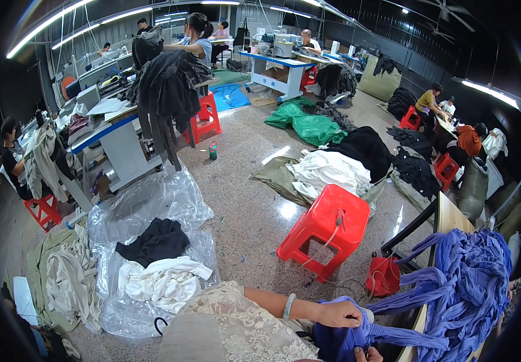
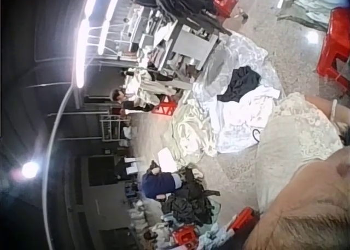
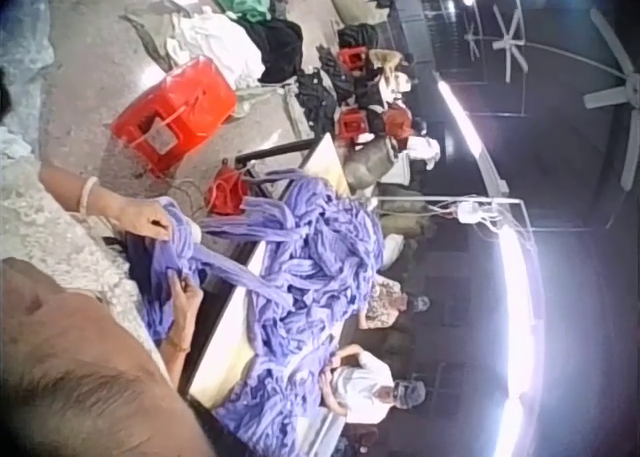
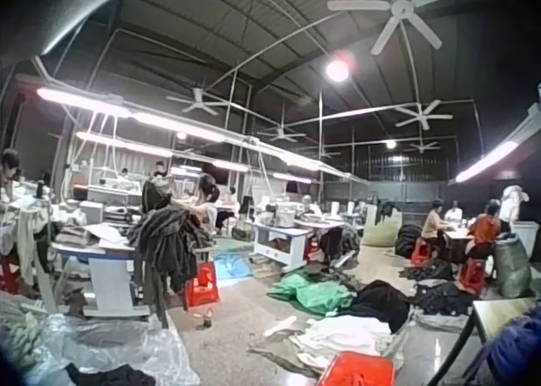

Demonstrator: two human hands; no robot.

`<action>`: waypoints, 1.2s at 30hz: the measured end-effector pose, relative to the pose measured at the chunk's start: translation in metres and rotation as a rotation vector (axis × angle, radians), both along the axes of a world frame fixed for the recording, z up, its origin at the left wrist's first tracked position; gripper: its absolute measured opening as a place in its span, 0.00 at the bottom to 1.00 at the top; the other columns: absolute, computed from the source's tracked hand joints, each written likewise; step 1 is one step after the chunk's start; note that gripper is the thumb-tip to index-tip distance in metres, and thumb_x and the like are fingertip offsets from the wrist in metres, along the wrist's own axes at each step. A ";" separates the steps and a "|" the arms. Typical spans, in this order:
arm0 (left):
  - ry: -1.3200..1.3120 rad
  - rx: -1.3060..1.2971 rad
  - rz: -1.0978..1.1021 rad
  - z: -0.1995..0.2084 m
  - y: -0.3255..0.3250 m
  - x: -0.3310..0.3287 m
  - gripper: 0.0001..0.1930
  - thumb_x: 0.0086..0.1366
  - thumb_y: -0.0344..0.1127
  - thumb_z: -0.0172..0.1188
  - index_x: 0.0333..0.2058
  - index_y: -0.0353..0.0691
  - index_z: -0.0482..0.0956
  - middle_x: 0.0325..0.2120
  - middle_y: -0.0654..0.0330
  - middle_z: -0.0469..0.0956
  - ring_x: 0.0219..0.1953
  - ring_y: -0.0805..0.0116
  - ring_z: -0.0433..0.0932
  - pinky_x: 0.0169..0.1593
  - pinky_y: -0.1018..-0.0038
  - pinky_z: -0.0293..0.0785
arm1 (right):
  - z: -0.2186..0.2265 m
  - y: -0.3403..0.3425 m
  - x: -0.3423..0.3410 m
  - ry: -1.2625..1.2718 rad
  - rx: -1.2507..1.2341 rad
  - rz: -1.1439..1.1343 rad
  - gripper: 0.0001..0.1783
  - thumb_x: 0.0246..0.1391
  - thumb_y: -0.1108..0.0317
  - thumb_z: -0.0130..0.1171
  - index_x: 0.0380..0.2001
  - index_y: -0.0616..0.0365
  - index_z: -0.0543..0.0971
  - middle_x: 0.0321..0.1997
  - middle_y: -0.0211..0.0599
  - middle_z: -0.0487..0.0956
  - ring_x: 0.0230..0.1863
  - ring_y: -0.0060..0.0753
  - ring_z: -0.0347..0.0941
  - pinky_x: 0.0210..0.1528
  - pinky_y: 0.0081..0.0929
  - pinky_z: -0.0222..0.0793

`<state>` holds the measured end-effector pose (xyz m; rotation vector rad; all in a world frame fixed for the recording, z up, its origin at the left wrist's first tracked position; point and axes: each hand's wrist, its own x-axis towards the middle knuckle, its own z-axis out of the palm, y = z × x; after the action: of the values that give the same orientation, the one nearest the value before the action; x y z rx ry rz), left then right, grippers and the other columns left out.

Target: Trimming loose threads from blue fabric garments using small thread snips.

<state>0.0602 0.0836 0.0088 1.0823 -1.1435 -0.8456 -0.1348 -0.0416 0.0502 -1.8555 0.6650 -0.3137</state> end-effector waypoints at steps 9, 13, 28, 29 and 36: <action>-0.078 -0.036 0.117 0.005 0.005 0.012 0.10 0.61 0.34 0.54 0.32 0.30 0.75 0.23 0.62 0.74 0.28 0.79 0.68 0.35 0.76 0.66 | -0.005 -0.004 -0.004 -0.008 -0.015 0.015 0.16 0.47 0.74 0.65 0.14 0.53 0.69 0.13 0.14 0.57 0.18 0.10 0.49 0.18 0.18 0.43; -0.090 -0.074 0.166 0.007 0.007 0.021 0.11 0.62 0.34 0.54 0.33 0.29 0.75 0.23 0.62 0.74 0.28 0.79 0.68 0.35 0.76 0.66 | -0.009 -0.005 -0.004 -0.022 -0.007 0.039 0.15 0.46 0.75 0.65 0.16 0.53 0.68 0.15 0.14 0.58 0.19 0.11 0.50 0.19 0.17 0.45; -0.045 0.081 0.315 0.001 0.006 0.033 0.10 0.62 0.38 0.58 0.32 0.35 0.79 0.24 0.66 0.76 0.28 0.79 0.71 0.33 0.76 0.71 | 0.000 -0.001 -0.009 0.094 0.045 -0.027 0.11 0.45 0.77 0.60 0.36 0.66 0.79 0.25 0.23 0.76 0.26 0.14 0.67 0.29 0.17 0.65; 0.060 0.214 0.257 0.020 0.011 0.038 0.11 0.62 0.39 0.59 0.33 0.37 0.79 0.25 0.67 0.77 0.29 0.81 0.72 0.34 0.77 0.71 | -0.011 -0.008 -0.012 0.060 0.026 0.005 0.10 0.46 0.74 0.61 0.34 0.65 0.80 0.23 0.22 0.75 0.25 0.13 0.66 0.26 0.17 0.63; 0.223 0.293 0.155 0.003 -0.007 0.060 0.08 0.65 0.31 0.54 0.36 0.32 0.78 0.29 0.67 0.77 0.31 0.83 0.72 0.37 0.84 0.68 | -0.020 -0.025 -0.019 0.059 0.382 -0.076 0.09 0.51 0.66 0.64 0.25 0.60 0.77 0.19 0.14 0.65 0.22 0.09 0.55 0.21 0.16 0.50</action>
<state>0.1204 0.0763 0.0122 1.2626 -0.7546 -1.0032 -0.1542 -0.0668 0.0300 -1.4821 0.7788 -0.1665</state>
